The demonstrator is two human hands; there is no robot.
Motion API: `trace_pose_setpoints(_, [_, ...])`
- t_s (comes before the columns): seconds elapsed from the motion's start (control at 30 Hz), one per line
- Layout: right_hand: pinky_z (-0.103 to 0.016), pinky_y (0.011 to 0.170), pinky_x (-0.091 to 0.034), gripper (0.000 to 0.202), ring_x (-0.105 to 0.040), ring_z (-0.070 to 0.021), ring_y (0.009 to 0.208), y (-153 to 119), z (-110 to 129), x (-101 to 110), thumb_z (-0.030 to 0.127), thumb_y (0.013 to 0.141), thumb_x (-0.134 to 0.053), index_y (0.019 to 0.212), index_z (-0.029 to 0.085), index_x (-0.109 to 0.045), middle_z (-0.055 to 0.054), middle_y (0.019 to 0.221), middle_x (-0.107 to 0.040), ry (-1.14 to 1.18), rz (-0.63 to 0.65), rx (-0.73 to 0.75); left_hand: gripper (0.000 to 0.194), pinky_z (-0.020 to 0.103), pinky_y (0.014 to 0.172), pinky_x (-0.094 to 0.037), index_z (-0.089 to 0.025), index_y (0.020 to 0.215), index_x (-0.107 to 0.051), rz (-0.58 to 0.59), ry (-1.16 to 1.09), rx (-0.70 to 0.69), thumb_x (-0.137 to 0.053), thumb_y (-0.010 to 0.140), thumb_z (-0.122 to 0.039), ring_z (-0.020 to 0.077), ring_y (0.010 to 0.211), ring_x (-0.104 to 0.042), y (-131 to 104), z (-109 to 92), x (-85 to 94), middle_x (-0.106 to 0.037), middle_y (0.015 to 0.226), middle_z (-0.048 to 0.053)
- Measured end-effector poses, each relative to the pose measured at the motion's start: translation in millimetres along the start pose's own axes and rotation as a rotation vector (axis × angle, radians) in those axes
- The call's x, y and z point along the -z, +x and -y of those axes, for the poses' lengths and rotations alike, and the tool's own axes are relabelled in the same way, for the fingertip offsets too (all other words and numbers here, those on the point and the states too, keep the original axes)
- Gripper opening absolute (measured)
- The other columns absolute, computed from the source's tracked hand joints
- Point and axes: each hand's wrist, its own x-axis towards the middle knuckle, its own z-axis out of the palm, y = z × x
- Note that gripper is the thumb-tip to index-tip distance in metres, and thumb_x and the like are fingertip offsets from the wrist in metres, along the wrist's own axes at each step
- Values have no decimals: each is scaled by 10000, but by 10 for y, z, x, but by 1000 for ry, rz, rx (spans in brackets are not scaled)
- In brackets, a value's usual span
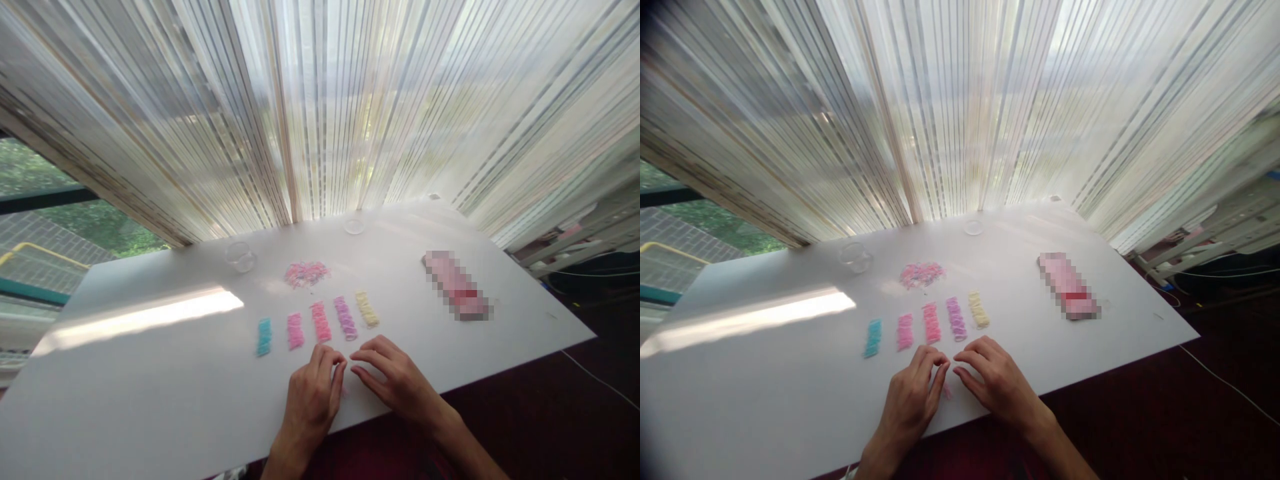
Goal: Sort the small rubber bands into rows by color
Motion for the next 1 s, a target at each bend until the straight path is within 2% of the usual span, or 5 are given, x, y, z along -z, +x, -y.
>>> trace_pose_setpoints(0.17, [-324, 735, -603, 141, -688, -196, 819, -20, -153, 28, 156, 1002, -593, 1012, 232, -711, -44, 875, -709, -20, -43, -28, 255, 210, 574, -535, -214, 985, -612, 23, -53, -12, -388, 1091, -275, 133, 684, -693, -6, -9, -8, -681, 874, 28])
trace_pose_setpoints(0.3, [-346, 744, -616, 171, -691, -206, 820, -46, -443, 148, 221, 1026, -566, 1006, 246, -733, -54, 885, -694, -112, -154, -82, 264, 218, 575, -554, -219, 1053, -626, 44, -52, -7, -381, 1092, -305, 132, 672, -705, -89, 94, 39, -698, 926, 32])
trace_pose_setpoints(0.47, [-351, 740, -613, 159, -680, -208, 821, -44, -681, 180, 277, 1019, -599, 1058, 264, -752, -47, 893, -663, -138, -181, -113, 277, 212, 584, -566, -223, 1059, -641, 40, -21, 45, -381, 1091, -312, 124, 663, -714, -232, 231, 92, -698, 924, 23])
trace_pose_setpoints(0.8, [-361, 752, -605, 124, -678, -224, 842, -138, -547, 177, 203, 983, -599, 964, 241, -716, -54, 896, -667, -146, -166, -107, 321, 210, 552, -548, -229, 1099, -672, 49, 39, 28, -363, 1098, -315, 120, 621, -704, -279, 250, 88, -707, 935, 24])
trace_pose_setpoints(1.0, [-371, 750, -586, 144, -661, -226, 822, -91, -559, 112, 216, 1008, -582, 996, 232, -725, -54, 874, -662, -173, -162, -93, 331, 229, 561, -555, -239, 1108, -683, 124, 37, -11, -357, 1092, -290, 131, 627, -708, -252, 252, 111, -709, 969, 23])
